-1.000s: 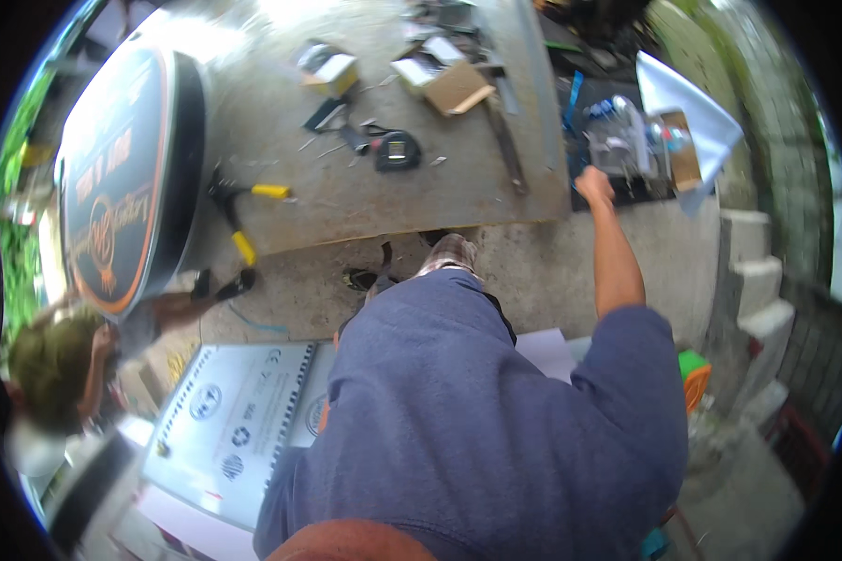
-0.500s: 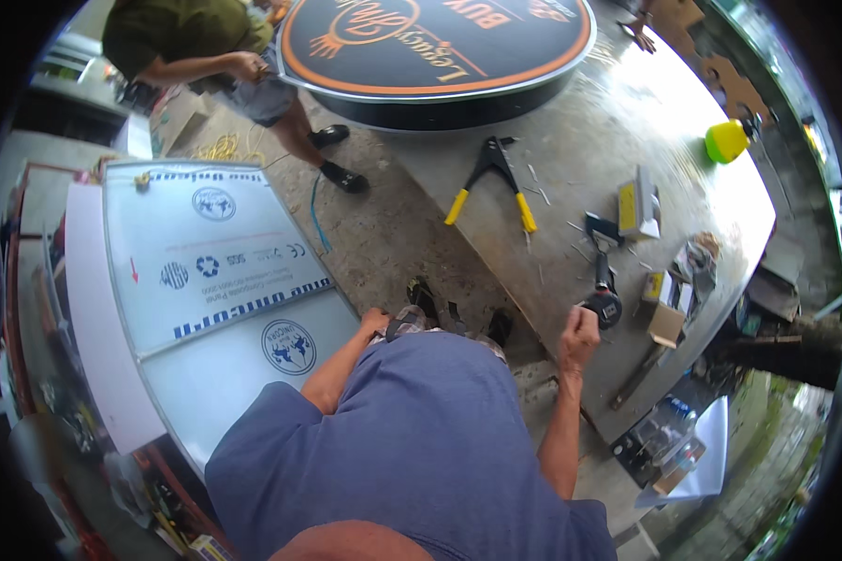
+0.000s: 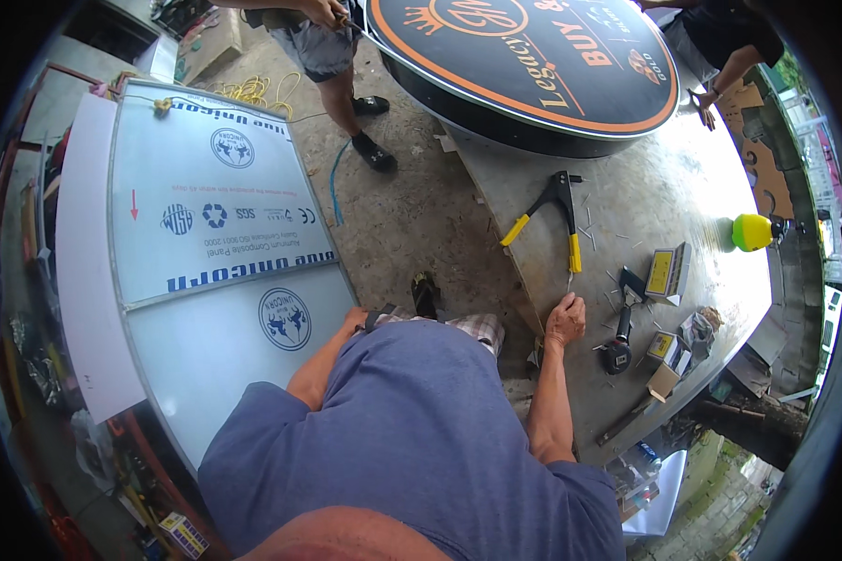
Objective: The recorder is assembling a circular sign by riveting the frame and wiring internal electronics with assistants.
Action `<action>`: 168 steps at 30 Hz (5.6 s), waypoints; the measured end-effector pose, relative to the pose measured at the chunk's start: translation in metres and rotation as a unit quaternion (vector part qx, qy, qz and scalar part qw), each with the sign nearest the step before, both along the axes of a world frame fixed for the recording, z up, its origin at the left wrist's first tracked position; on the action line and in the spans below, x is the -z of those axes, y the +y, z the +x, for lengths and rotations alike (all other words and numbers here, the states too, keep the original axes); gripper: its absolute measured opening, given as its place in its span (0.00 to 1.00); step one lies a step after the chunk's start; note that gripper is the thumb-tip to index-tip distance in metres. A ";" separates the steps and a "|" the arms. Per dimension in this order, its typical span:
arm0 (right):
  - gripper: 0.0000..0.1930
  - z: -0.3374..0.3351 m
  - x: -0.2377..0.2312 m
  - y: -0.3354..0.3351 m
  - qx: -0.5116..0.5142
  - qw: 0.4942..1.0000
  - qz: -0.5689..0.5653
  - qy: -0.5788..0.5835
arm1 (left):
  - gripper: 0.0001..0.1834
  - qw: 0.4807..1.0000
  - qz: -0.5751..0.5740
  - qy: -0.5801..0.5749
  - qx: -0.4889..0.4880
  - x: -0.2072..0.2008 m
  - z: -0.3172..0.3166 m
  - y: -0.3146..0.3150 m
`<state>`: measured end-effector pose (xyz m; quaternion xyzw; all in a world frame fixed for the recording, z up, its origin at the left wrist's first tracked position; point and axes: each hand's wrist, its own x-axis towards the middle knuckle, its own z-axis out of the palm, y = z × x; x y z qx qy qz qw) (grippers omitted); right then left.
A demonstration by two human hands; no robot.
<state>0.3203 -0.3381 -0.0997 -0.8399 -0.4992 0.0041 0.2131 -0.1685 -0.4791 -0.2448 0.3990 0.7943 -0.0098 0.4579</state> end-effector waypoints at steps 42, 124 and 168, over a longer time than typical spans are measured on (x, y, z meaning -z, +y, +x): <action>0.18 -0.004 -0.001 0.004 0.043 0.998 0.004 -0.042 | 0.26 0.996 -0.011 -0.073 -0.059 0.037 -0.043 -0.037; 0.17 -0.005 0.003 0.008 0.065 0.996 0.017 -0.057 | 0.23 0.413 0.271 -0.838 -0.232 -0.301 0.022 0.270; 0.22 0.155 -0.022 -0.221 0.287 0.393 0.463 0.741 | 0.21 0.671 0.372 -0.098 0.634 -0.198 0.336 0.217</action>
